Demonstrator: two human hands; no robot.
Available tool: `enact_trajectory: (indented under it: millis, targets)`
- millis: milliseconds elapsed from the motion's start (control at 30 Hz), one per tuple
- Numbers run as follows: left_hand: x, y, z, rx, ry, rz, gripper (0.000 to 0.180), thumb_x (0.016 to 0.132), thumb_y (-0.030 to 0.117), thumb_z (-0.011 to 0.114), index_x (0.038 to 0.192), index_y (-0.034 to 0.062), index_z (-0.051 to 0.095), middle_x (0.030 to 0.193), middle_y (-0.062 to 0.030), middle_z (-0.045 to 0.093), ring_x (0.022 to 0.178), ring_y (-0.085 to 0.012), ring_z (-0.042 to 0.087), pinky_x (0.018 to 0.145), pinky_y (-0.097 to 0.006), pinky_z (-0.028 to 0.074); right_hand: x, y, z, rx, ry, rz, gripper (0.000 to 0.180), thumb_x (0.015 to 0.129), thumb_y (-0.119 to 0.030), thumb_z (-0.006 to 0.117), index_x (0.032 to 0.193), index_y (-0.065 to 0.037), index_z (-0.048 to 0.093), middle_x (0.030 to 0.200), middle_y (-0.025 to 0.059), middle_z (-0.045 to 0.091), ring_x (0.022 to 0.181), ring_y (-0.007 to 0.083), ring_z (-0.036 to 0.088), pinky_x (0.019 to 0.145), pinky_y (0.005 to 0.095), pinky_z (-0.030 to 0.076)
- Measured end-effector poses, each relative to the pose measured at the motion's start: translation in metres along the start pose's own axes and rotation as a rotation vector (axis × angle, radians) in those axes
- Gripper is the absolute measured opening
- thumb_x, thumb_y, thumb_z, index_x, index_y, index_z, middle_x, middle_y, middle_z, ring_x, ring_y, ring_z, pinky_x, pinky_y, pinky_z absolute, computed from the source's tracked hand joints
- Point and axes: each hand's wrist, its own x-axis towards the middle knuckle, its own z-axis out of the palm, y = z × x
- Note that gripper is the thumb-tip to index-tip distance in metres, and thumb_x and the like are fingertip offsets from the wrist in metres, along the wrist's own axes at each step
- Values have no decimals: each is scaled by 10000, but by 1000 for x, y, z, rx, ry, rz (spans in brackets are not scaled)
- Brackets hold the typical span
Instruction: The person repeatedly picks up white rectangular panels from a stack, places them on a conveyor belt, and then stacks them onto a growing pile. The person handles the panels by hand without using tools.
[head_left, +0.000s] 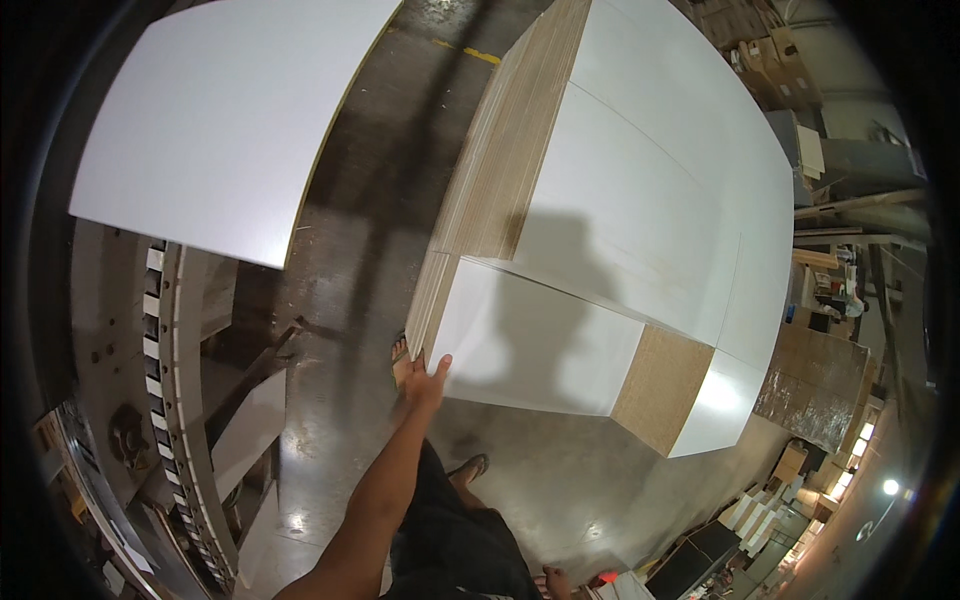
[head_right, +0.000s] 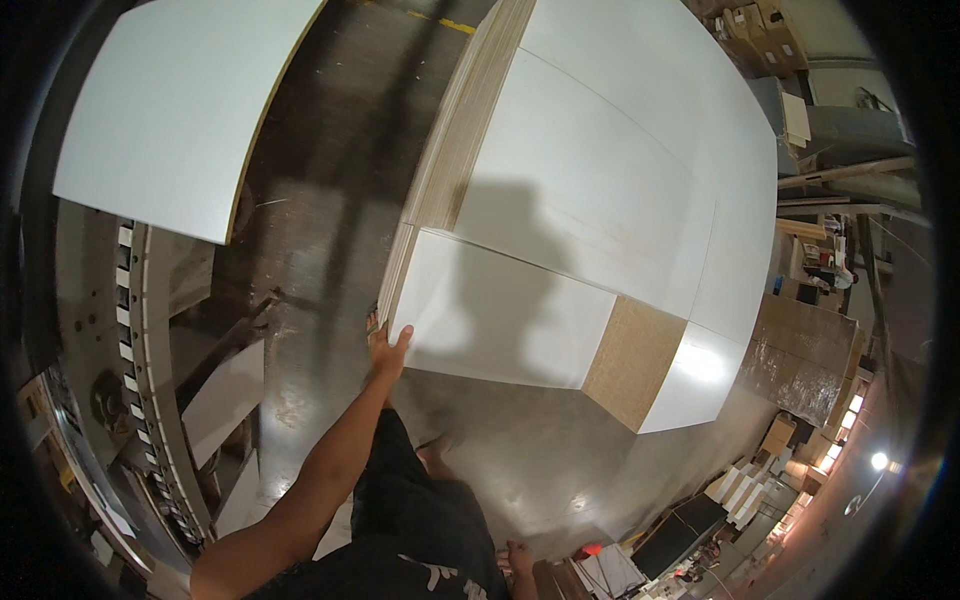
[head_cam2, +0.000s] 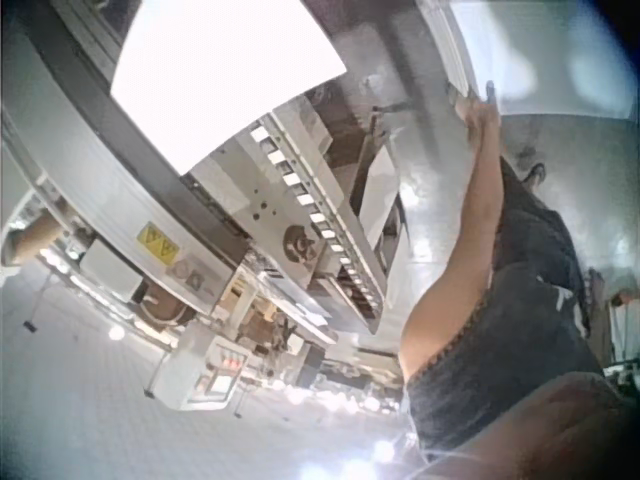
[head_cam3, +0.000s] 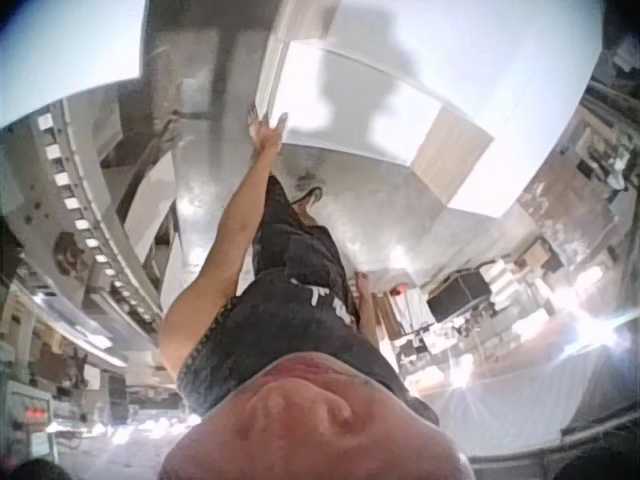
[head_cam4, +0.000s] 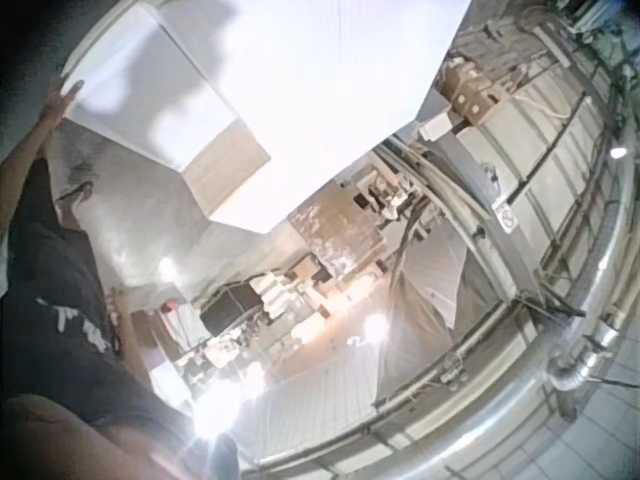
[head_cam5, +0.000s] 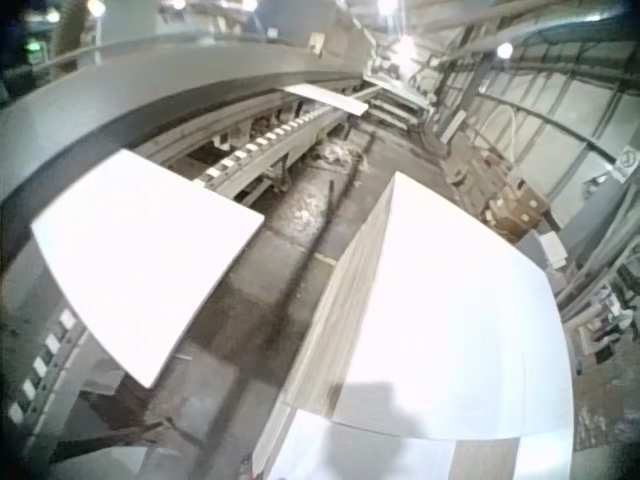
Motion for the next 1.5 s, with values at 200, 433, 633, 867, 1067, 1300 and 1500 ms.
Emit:
enact_trajectory:
  millis: [200,433,633,867,1067,1300,1500]
  targets:
    - [-33,29,-31,-14,15,-31,904,862,733,544,1462,64,448,1505,-230,401,1370,-401,405,1121,-487,344,-19,-23,-21,36,-66,-121,344,960,-283,587,1085,37,591,760,145,695,470,211,622,370,324,474]
    - [-59,-34,-32,-123,-74,-93,890,889,662,583,1470,14,396,1434,-245,473,1323,-388,465,1091,-466,377,-50,-96,-24,0,41,-251,361,951,-342,621,1080,-7,590,883,169,723,529,239,659,468,361,538]
    - [-37,6,-63,-400,-288,-39,862,878,531,686,1468,6,340,1400,-204,493,1276,-315,489,1071,-420,382,-19,-162,-40,-96,143,-645,353,960,-359,620,1083,-28,613,808,105,713,705,181,680,618,312,532]
    - [-7,-13,-45,-472,-312,-117,889,877,527,703,1483,53,257,1364,-221,485,1255,-298,468,1054,-415,386,-21,-328,-40,-329,332,-1099,412,969,-389,595,1057,10,646,1000,165,688,957,305,648,858,414,498]
    - [-8,-43,-46,-475,-278,-69,943,887,592,651,1542,65,225,1426,-232,429,1300,-319,426,1106,-422,326,64,-446,-38,-181,558,-1271,596,919,-507,647,1165,36,635,1185,247,631,1109,396,595,981,455,457]
    - [-37,-36,-92,-422,-209,-51,1025,903,609,607,1578,17,111,1599,-214,224,1463,-305,255,1197,-401,199,109,-508,-22,123,262,-928,822,957,-698,381,1404,-17,491,1394,217,521,1267,353,502,1100,426,356]
    - [-69,-23,-125,-541,-182,-34,868,918,617,563,1505,25,323,1479,-135,433,1341,-291,434,1121,-408,345,131,-522,-15,212,-224,-587,931,931,-791,233,1545,-98,336,1518,162,422,1370,325,417,1151,447,301]
